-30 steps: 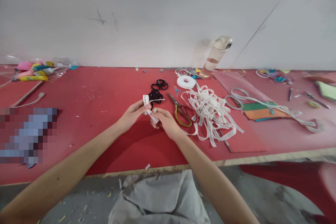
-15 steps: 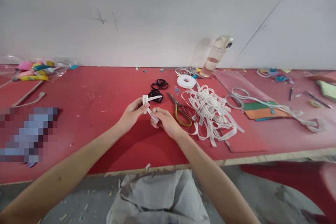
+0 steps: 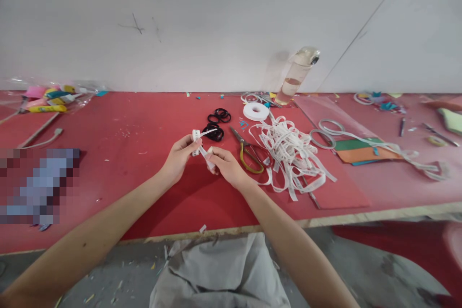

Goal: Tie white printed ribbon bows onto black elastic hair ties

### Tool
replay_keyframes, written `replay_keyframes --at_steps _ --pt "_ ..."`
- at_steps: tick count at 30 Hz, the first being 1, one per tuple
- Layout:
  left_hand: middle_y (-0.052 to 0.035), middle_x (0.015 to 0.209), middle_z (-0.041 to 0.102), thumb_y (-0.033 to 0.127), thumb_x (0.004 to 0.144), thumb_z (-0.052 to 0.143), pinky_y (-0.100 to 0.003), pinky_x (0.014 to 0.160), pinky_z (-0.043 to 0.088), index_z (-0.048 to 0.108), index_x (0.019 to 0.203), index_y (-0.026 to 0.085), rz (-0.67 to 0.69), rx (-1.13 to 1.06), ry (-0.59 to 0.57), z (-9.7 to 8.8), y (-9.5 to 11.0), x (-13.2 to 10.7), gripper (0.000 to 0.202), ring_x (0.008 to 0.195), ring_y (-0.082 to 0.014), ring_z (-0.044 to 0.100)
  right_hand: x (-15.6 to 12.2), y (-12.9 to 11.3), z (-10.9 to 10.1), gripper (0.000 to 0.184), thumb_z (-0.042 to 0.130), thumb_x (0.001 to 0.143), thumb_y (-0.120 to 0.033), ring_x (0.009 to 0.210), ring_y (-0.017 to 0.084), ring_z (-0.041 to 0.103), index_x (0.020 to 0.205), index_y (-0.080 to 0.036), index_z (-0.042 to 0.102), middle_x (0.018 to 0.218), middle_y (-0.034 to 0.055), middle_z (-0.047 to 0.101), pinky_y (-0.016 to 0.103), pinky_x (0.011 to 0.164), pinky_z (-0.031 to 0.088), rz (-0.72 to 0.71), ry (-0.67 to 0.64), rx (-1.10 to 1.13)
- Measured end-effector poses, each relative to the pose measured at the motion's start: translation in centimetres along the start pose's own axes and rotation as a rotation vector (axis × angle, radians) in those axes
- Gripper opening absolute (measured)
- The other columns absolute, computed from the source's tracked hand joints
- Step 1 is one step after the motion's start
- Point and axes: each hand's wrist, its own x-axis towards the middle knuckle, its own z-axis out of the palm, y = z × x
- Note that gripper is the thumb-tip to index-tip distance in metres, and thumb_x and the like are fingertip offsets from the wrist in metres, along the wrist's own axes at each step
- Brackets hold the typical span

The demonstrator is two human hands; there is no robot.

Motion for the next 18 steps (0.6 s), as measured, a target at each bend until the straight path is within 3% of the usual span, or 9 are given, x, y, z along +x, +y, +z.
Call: replay_keyframes --at_steps 4,7,10,13,15,18 --pt "0.0035 0.066 0.043 0.046 0.089 0.053 -0.025 0.061 0.035 0.047 0.075 0.019 0.023 0.135 -0.085 -0.3 0.3 0.0 0.031 0.062 -0.0103 0.041 -0.4 0.4 -0.2 0.033 0.052 0.09 -0.041 0.052 0.009 0.043 0.067 -0.02 0.043 0.057 -0.0039 0.047 0.024 0.055 0.034 -0.088 0.061 -0.245" --pt "0.0031 0.068 0.047 0.047 0.091 0.049 -0.024 0.062 0.035 0.048 0.077 0.019 0.039 0.273 -0.146 -0.6 0.6 0.0 0.032 0.063 -0.0107 0.044 -0.9 0.2 -0.1 0.023 0.057 0.089 -0.039 0.06 0.01 0.048 0.08 -0.02 0.048 0.072 -0.0014 0.052 0.024 0.058 0.039 -0.282 0.319 -0.41" --pt "0.0028 0.069 0.051 0.047 0.091 0.049 -0.024 0.063 0.036 0.049 0.078 0.019 0.066 0.402 -0.194 -0.6 0.8 -0.1 0.031 0.064 -0.0114 0.048 -1.2 -0.2 0.0 0.025 0.061 0.088 -0.035 0.065 0.01 0.049 0.106 -0.023 0.05 0.108 0.0061 0.055 0.024 0.058 0.042 -0.459 0.55 -0.505" --pt "0.0017 0.071 0.056 0.048 0.092 0.048 -0.025 0.064 0.038 0.051 0.08 0.018 0.092 0.504 -0.241 -0.6 0.7 -0.2 0.032 0.067 -0.0127 0.052 -1.0 -0.3 -0.1 0.023 0.055 0.092 -0.033 0.072 0.012 0.054 0.113 -0.025 0.055 0.124 0.0098 0.053 0.026 0.06 0.044 -0.457 0.488 -0.644" --pt "0.0007 0.074 0.058 0.047 0.094 0.046 -0.025 0.065 0.038 0.052 0.083 0.018 0.109 0.549 -0.247 -0.6 0.7 -0.2 0.031 0.069 -0.0134 0.055 -0.8 0.0 -0.2 0.016 0.05 0.094 -0.033 0.079 0.015 0.058 0.102 -0.023 0.06 0.11 0.0087 0.061 0.026 0.064 0.045 -0.414 0.405 -0.692" --pt "0.0012 0.071 0.058 0.044 0.095 0.044 -0.025 0.062 0.036 0.05 0.082 0.019 0.148 0.65 -0.204 -0.7 0.7 -0.2 0.029 0.065 -0.0131 0.053 -0.5 0.5 -0.3 0.021 0.047 0.097 -0.036 0.07 0.015 0.058 0.089 -0.02 0.059 0.08 0.0039 0.064 0.025 0.065 0.043 -0.349 0.337 -0.703"
